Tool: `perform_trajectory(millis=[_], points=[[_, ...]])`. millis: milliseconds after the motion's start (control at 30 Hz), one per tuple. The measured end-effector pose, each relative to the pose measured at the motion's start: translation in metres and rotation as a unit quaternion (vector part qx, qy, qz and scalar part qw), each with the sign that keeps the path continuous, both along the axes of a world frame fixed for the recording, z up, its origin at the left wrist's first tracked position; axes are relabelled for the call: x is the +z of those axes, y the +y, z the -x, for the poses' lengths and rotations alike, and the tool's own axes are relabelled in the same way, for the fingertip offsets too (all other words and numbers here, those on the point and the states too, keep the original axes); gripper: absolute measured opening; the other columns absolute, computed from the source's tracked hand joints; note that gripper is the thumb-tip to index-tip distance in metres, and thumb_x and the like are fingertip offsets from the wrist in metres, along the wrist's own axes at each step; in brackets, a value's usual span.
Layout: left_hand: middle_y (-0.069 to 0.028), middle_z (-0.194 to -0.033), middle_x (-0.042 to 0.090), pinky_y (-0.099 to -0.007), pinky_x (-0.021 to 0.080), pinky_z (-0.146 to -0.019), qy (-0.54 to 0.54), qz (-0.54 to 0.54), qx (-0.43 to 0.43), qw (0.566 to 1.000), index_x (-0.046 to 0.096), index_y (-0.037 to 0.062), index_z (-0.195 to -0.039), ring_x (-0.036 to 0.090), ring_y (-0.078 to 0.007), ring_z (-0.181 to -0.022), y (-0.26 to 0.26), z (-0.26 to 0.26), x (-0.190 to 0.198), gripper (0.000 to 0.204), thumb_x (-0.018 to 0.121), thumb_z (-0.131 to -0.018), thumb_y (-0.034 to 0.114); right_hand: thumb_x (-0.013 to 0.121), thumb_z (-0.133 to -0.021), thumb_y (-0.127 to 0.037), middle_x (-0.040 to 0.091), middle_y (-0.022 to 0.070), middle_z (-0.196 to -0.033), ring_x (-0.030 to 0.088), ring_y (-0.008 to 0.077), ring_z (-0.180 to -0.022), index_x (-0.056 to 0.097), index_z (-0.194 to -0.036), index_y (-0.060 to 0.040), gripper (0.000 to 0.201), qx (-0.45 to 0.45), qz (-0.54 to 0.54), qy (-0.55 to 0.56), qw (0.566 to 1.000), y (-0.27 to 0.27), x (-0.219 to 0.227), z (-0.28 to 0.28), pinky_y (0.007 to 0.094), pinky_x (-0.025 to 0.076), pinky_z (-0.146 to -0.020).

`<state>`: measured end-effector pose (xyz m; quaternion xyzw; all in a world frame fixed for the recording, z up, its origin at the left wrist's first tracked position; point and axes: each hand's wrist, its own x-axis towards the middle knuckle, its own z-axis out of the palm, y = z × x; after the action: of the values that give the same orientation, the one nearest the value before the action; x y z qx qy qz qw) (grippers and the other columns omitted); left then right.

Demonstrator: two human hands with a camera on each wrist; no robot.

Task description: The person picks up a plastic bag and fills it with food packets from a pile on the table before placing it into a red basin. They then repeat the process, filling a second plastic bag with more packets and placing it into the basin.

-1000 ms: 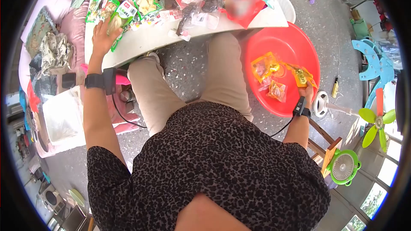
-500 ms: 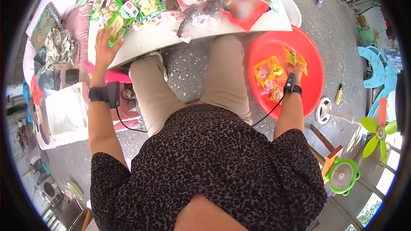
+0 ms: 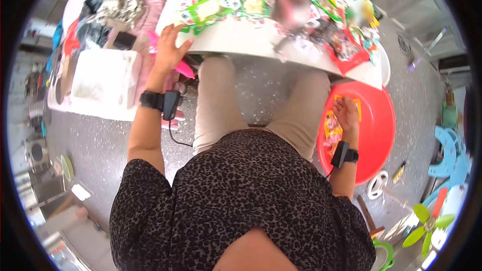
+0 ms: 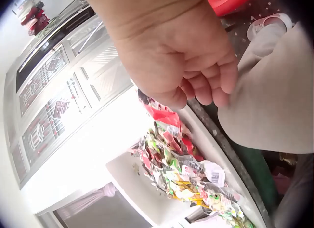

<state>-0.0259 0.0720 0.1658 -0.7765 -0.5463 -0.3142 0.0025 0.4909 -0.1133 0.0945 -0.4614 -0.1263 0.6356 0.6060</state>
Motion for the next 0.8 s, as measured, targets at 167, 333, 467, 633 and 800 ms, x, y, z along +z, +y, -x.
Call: perform_trajectory(millis=[167, 333, 467, 633, 800], points=[[-0.0183, -0.116, 0.04, -0.039, 0.022, -0.095, 0.008, 0.076, 0.07, 0.995, 0.048, 0.0075, -0.107, 0.031, -0.0321, -0.113, -0.028, 0.023, -0.003, 0.045, 0.056, -0.07, 0.031, 0.046, -0.081, -0.014, 0.056, 0.0049, -0.082, 0.054, 0.0153, -0.076, 0.049, -0.09, -0.0071, 0.012, 0.065, -0.049, -0.156, 0.984, 0.03, 0.034, 0.045, 0.0255, 0.044, -0.063], [-0.0157, -0.105, 0.048, -0.0377, 0.03, -0.089, 0.004, -0.038, 0.132, 0.99, 0.053, 0.0043, -0.096, 0.039, -0.032, -0.103, -0.042, 0.05, 0.004, 0.031, 0.054, -0.07, 0.021, 0.044, -0.081, -0.011, 0.053, 0.0021, -0.081, 0.051, 0.0091, -0.075, 0.048, -0.089, -0.005, 0.011, 0.087, -0.049, -0.365, 0.925, 0.043, 0.039, 0.098, 0.0214, 0.041, -0.065], [-0.0134, -0.096, 0.053, -0.0358, 0.036, -0.082, -0.001, -0.089, 0.258, 0.962, 0.054, 0.0048, -0.091, 0.045, -0.0309, -0.095, -0.047, 0.105, 0.024, 0.024, 0.052, -0.07, 0.016, 0.048, -0.078, -0.006, 0.053, 0.0024, -0.081, 0.049, 0.007, -0.074, 0.05, -0.088, -0.0021, 0.011, 0.107, -0.121, -0.427, 0.89, 0.05, 0.01, 0.107, 0.0187, 0.039, -0.065], [-0.0148, -0.104, 0.051, -0.0363, 0.033, -0.087, 0.097, 0.06, 0.471, 0.875, 0.046, 0.0049, -0.108, 0.044, -0.0296, -0.102, -0.057, 0.191, 0.016, 0.049, 0.052, -0.069, 0.033, 0.047, -0.078, -0.004, 0.052, 0.0019, -0.079, 0.048, 0.0063, -0.072, 0.05, -0.088, -0.0011, 0.011, 0.097, -0.128, -0.464, 0.871, 0.052, 0.001, 0.107, 0.0181, 0.039, -0.066], [-0.0177, -0.11, 0.047, -0.036, 0.036, -0.085, 0.048, 0.27, 0.396, 0.876, 0.043, 0.0046, -0.112, 0.045, -0.0293, -0.102, -0.067, 0.227, 0.002, 0.054, 0.051, -0.068, 0.034, 0.046, -0.078, -0.004, 0.052, 0.0013, -0.078, 0.047, 0.006, -0.071, 0.051, -0.086, -0.0009, 0.01, 0.106, -0.118, -0.451, 0.879, 0.053, 0.001, 0.103, 0.0179, 0.038, -0.064]])
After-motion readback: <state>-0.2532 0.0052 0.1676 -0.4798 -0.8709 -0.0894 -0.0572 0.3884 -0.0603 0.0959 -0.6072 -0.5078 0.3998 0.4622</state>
